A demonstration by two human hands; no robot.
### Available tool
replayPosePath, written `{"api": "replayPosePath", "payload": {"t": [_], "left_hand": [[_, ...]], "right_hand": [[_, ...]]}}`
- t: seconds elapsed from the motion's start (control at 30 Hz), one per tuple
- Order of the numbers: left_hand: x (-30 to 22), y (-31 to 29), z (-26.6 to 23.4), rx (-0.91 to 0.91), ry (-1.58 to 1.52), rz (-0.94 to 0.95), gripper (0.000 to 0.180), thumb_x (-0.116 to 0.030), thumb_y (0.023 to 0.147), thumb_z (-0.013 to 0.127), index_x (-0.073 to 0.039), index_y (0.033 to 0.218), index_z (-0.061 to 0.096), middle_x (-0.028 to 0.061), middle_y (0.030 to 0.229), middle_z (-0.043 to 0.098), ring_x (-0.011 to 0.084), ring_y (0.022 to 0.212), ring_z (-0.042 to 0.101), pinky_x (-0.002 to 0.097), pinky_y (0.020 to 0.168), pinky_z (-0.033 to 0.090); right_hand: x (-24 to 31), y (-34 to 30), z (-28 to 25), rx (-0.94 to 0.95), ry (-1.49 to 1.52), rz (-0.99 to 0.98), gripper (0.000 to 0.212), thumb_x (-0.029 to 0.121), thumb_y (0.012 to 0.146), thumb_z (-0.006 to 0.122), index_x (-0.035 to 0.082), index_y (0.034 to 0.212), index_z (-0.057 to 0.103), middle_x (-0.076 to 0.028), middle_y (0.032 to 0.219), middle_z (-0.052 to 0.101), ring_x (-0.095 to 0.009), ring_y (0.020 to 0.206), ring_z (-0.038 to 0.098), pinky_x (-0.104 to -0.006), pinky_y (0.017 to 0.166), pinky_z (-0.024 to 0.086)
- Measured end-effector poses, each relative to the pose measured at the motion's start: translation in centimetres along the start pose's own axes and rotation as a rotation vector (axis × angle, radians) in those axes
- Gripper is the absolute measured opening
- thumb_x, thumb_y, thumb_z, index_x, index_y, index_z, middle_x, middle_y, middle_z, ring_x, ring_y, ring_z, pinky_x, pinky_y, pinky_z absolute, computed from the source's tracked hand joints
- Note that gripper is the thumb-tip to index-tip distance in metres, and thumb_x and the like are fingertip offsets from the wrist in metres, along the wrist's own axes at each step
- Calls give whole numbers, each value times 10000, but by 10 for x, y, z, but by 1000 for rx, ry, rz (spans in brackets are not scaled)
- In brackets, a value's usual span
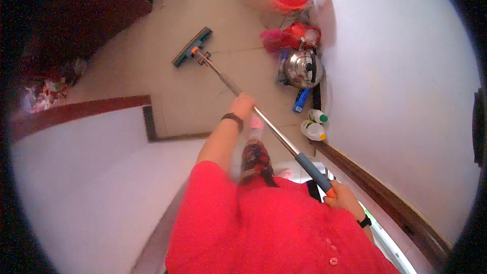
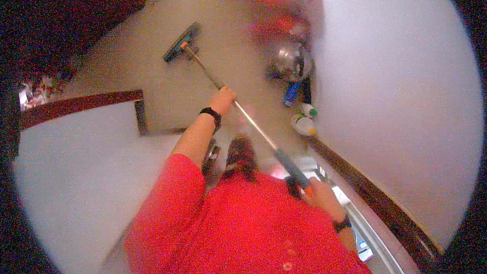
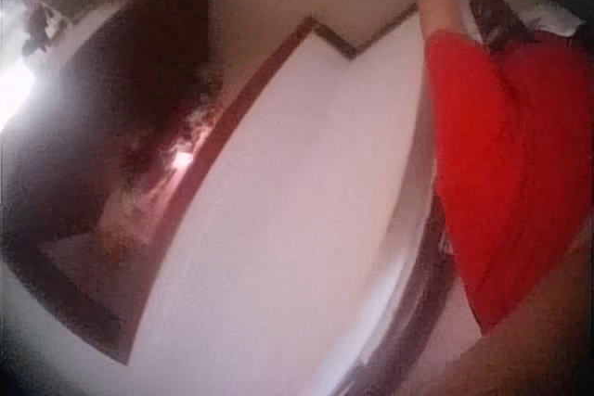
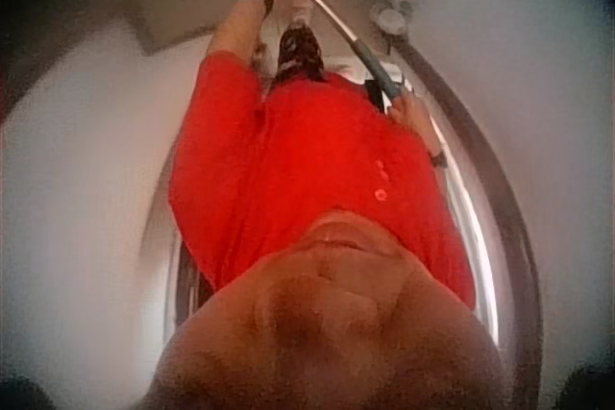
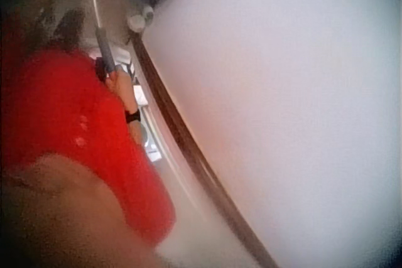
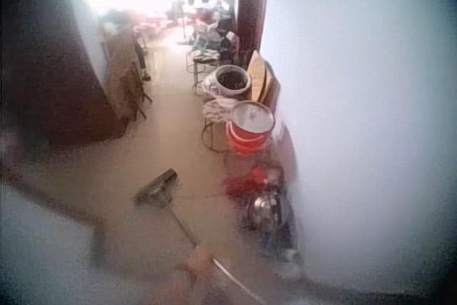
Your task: The person mops the floor in several rooms using a squeegee-style mop, starting in a bedroom and moving through a hallway into a bathroom.
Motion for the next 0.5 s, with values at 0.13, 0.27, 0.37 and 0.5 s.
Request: {"api": "replayPosePath", "payload": {"t": [0.13,0.27,0.37,0.5], "left_hand": [[-10,10,33,27,-26,-255,231,-198,783,598,-61,965,642,153,1043,574,298,961,577,385,758,508],[-72,-19,121,-8,51,-13,245,-177,772,582,-13,946,637,203,984,582,333,948,573,426,745,510],[-192,-56,165,295,211,310,201,-163,752,578,-22,868,660,193,926,614,346,961,563,447,713,501],[-311,-117,198,341,50,474,160,-148,721,582,-37,796,669,173,850,638,341,873,597,460,670,491]], "right_hand": [[-21,-16,-1,9,15,23,268,138,685,636,-15,877,527,-219,700,553,-356,675,565,-396,610,430],[-67,-71,14,49,-58,122,225,191,764,565,-21,836,570,-245,762,604,-399,741,608,-461,633,479],[-143,-132,42,-64,-70,175,207,184,701,603,-8,748,539,-217,652,551,-371,631,557,-399,572,417],[-214,-225,52,-230,-133,364,190,179,608,620,5,642,551,-201,613,544,-370,589,551,-408,540,428]]}}
Point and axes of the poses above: each hand's wrist, its own y-axis towards the middle knuckle, its own z-axis out of the palm, x = y × z, the point moved 8 cm from there along y, towards the middle knuckle
